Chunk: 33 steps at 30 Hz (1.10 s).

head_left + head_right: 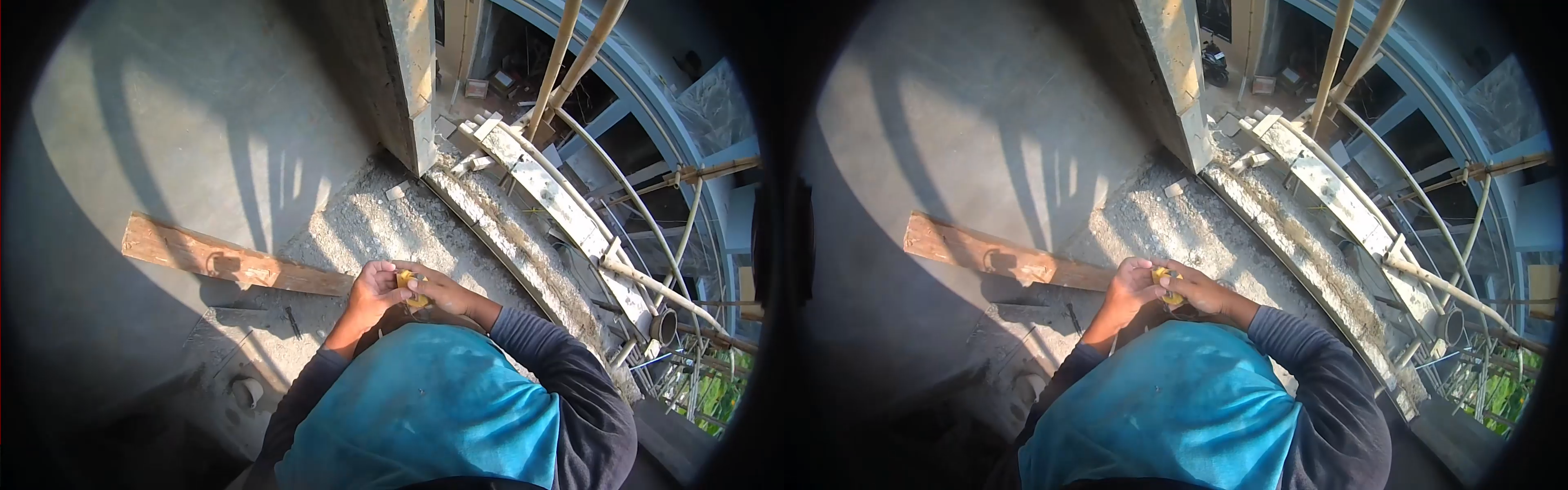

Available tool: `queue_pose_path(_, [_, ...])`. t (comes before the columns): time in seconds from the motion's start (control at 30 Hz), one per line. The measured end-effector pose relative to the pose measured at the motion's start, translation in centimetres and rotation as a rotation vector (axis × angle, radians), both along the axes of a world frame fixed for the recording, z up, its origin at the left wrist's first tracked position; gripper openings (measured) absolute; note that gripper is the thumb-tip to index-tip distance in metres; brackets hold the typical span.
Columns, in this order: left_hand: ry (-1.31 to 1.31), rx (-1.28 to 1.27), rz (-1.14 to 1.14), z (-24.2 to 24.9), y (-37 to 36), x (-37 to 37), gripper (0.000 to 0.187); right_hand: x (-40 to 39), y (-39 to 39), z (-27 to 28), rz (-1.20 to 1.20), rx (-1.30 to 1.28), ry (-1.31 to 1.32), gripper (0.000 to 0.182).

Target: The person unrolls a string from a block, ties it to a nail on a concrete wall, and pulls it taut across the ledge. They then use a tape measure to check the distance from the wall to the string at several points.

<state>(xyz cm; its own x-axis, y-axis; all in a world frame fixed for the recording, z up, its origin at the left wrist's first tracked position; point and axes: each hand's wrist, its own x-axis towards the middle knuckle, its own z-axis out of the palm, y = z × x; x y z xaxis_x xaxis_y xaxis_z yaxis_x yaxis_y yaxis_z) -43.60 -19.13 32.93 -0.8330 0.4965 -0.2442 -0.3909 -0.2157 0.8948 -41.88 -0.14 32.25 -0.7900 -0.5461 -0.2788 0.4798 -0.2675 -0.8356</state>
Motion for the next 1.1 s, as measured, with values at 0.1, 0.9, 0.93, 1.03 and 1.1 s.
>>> queue_pose_path(0.1, [-0.131, -0.081, 0.172, -0.2, 0.0, -1.1, 0.031, -0.6, -0.4, -0.1, -0.061, 0.020, -0.037, 0.063])
queue_pose_path(0.9, [-0.088, 0.004, 0.052, 2.5, -0.7, -15.7, 0.015, -7.3, 2.3, 3.9, -0.353, 1.013, 0.543, 0.030])
queue_pose_path(0.93, [-0.076, 0.003, 0.053, 2.8, -0.7, -16.4, 0.015, -7.4, 3.4, 3.8, -0.358, 1.009, 0.554, 0.030])
queue_pose_path(1.03, [0.114, 0.053, 0.114, 4.9, 0.2, -17.8, 0.018, -8.2, 6.5, 3.6, -0.495, 1.086, 0.551, 0.019])
queue_pose_path(1.1, [0.268, -0.033, 0.072, 5.8, 1.2, -18.5, 0.017, -9.3, 8.7, 3.7, -0.547, 1.116, 0.619, 0.017])
